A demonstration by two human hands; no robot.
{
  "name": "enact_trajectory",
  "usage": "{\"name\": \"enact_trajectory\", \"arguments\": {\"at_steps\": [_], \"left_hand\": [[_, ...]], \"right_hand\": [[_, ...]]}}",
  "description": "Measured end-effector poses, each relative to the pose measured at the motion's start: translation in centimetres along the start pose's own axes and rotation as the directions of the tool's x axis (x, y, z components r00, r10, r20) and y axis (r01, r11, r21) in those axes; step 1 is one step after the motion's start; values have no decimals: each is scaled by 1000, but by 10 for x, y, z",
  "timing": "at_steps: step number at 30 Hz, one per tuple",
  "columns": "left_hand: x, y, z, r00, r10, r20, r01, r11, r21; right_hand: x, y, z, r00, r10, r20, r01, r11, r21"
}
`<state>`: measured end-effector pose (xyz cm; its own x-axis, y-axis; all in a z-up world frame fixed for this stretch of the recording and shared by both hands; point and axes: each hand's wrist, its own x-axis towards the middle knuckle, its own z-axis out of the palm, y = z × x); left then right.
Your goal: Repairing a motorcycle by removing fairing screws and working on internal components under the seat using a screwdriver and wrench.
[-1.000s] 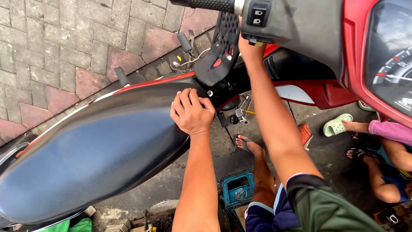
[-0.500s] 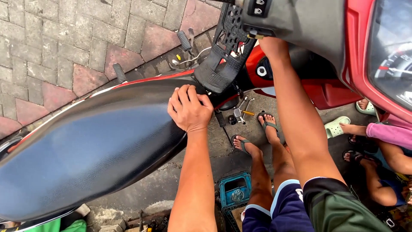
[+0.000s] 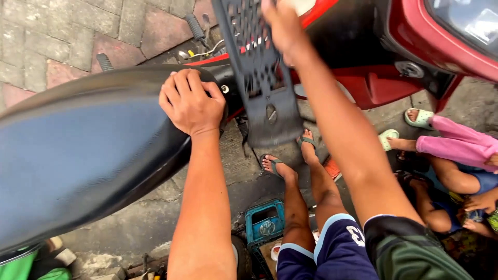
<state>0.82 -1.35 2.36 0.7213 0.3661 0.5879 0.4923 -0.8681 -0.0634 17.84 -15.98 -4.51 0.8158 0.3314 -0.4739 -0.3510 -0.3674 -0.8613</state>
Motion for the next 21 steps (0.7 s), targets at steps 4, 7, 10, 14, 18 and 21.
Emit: {"name": "enact_trajectory", "arguments": {"at_steps": [4, 7, 10, 14, 18, 21], "left_hand": [[3, 3, -9, 999, -4, 38, 5, 1000, -26], [1, 1, -6, 1000, 3, -3, -3, 1000, -30], [-2, 1, -2, 999, 10, -37, -11, 999, -34], [-18, -5, 2, 999, -43, -1, 43, 998, -51], [-56, -8, -6, 997, -73, 31, 74, 997, -31], [-85, -7, -5, 995, -85, 54, 87, 996, -21]], "right_hand": [[-83, 27, -13, 994, 74, 80, -74, 997, 0], [-154, 59, -33, 997, 61, 50, -56, 994, -98], [-208, 103, -74, 990, -8, 140, 51, 951, -303], [-239, 136, -115, 930, 68, 360, 80, 921, -380], [-229, 196, -132, 836, 72, 543, 13, 988, -152], [-214, 230, -115, 743, 33, 668, 136, 970, -199]]}}
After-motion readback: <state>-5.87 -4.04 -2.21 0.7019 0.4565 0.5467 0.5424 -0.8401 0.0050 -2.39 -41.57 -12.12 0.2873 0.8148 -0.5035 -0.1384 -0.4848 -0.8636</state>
